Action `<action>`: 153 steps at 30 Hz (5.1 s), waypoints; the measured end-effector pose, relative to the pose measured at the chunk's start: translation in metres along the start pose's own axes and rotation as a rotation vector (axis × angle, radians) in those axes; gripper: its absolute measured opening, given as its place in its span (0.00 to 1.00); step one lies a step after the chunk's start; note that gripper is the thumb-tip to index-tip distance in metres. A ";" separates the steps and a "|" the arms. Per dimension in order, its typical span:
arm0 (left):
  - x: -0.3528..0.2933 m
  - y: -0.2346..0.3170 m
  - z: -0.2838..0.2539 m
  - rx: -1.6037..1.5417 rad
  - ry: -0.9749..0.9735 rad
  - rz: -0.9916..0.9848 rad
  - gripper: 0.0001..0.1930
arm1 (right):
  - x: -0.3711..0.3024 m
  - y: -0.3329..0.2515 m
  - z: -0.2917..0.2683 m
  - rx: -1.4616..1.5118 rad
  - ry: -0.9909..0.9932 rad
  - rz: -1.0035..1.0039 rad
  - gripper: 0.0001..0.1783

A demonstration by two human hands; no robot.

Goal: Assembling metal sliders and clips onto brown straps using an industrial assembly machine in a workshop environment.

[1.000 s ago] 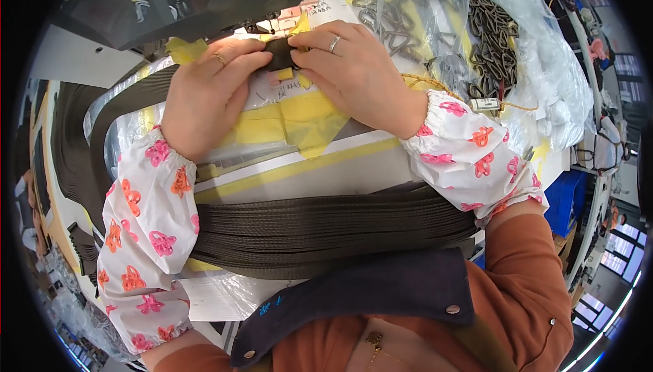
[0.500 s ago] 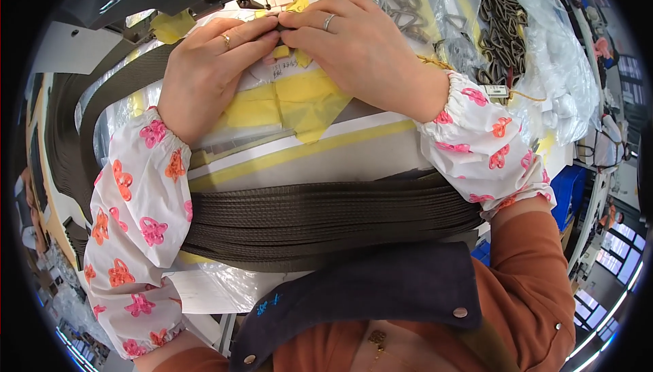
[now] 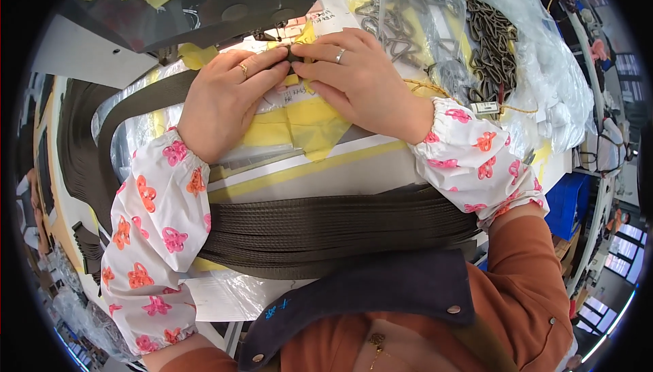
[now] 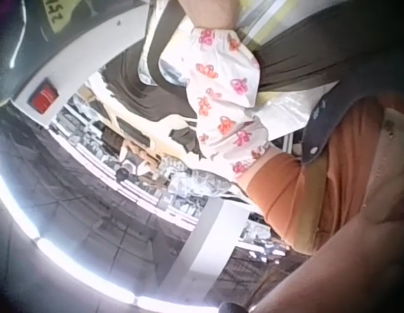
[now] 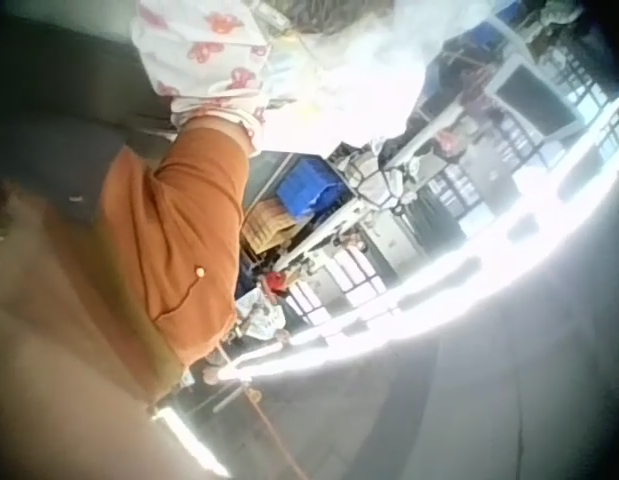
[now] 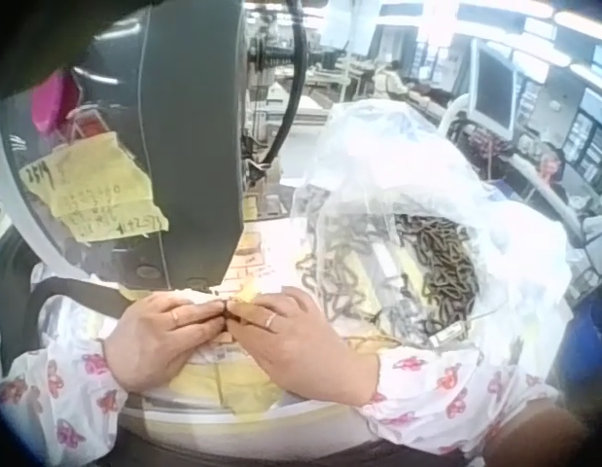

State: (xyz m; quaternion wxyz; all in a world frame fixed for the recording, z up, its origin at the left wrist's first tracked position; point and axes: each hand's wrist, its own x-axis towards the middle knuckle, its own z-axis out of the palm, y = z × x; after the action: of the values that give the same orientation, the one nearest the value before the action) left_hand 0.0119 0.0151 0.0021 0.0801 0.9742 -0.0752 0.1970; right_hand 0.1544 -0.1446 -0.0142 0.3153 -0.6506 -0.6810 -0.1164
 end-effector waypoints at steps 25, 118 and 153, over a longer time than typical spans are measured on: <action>0.002 0.004 -0.004 -0.084 0.048 -0.184 0.10 | 0.012 -0.009 -0.005 -0.271 -0.206 -0.043 0.09; -0.005 -0.028 0.006 -0.221 0.041 -0.205 0.07 | 0.033 0.014 -0.001 -0.346 -0.421 -0.022 0.09; -0.099 -0.128 -0.091 0.145 0.004 -0.548 0.06 | 0.045 -0.022 0.025 -0.020 -0.085 -0.458 0.06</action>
State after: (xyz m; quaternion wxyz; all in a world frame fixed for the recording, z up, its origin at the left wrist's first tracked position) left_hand -0.0897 0.1678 0.0290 0.0605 0.9610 0.2056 0.1750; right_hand 0.1286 -0.0968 -0.0021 0.2452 -0.4864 -0.8225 -0.1639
